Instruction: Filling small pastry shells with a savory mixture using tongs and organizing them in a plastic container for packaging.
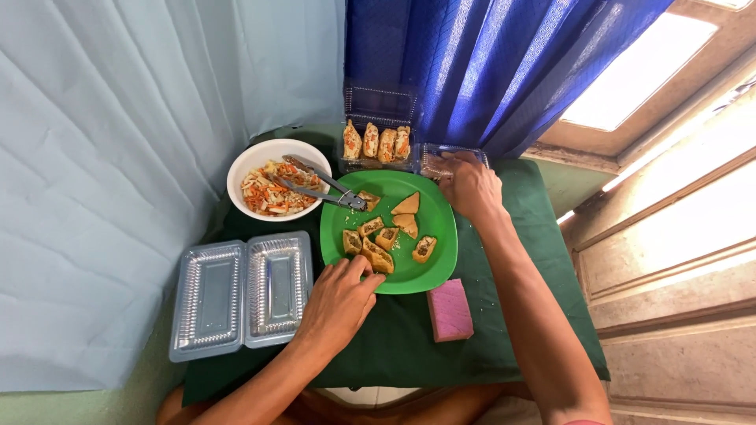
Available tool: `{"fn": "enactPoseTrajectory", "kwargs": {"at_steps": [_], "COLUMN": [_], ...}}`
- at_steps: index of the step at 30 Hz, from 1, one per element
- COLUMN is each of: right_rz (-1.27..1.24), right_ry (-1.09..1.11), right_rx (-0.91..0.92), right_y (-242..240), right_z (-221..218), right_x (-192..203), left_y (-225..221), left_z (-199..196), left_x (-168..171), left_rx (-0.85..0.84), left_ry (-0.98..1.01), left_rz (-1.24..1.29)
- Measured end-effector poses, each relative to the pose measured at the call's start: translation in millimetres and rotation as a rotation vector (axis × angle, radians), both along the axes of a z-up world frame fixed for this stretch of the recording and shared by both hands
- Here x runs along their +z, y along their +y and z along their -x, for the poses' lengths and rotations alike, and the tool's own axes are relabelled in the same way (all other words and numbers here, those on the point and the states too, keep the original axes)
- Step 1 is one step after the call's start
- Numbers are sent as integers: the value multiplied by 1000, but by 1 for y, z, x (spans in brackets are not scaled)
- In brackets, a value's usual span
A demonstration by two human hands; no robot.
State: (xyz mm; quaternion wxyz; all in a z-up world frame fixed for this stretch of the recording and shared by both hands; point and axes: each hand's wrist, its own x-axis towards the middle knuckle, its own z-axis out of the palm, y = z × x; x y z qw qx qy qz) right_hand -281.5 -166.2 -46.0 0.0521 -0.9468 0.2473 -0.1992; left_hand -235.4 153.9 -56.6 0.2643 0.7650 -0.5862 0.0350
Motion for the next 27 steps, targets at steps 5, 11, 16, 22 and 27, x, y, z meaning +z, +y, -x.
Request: {"fn": "enactPoseTrajectory", "kwargs": {"at_steps": [5, 11, 16, 22, 27], "right_rz": [109, 167, 86, 0, 68], "right_ry": [8, 77, 157, 138, 176], "right_rx": [-46, 120, 150, 153, 65], "right_y": [-7, -16, -14, -19, -16], "right_z": [-8, -18, -17, -13, -14], "right_x": [-8, -10, -2, -7, -1], "left_y": [2, 4, 3, 4, 6], "left_z": [0, 0, -2, -2, -2], "left_x": [0, 0, -2, -2, 0], "left_rx": [4, 20, 25, 22, 17], "left_ry": [12, 2, 16, 18, 25], "left_rz": [-19, -40, -56, -46, -39]}}
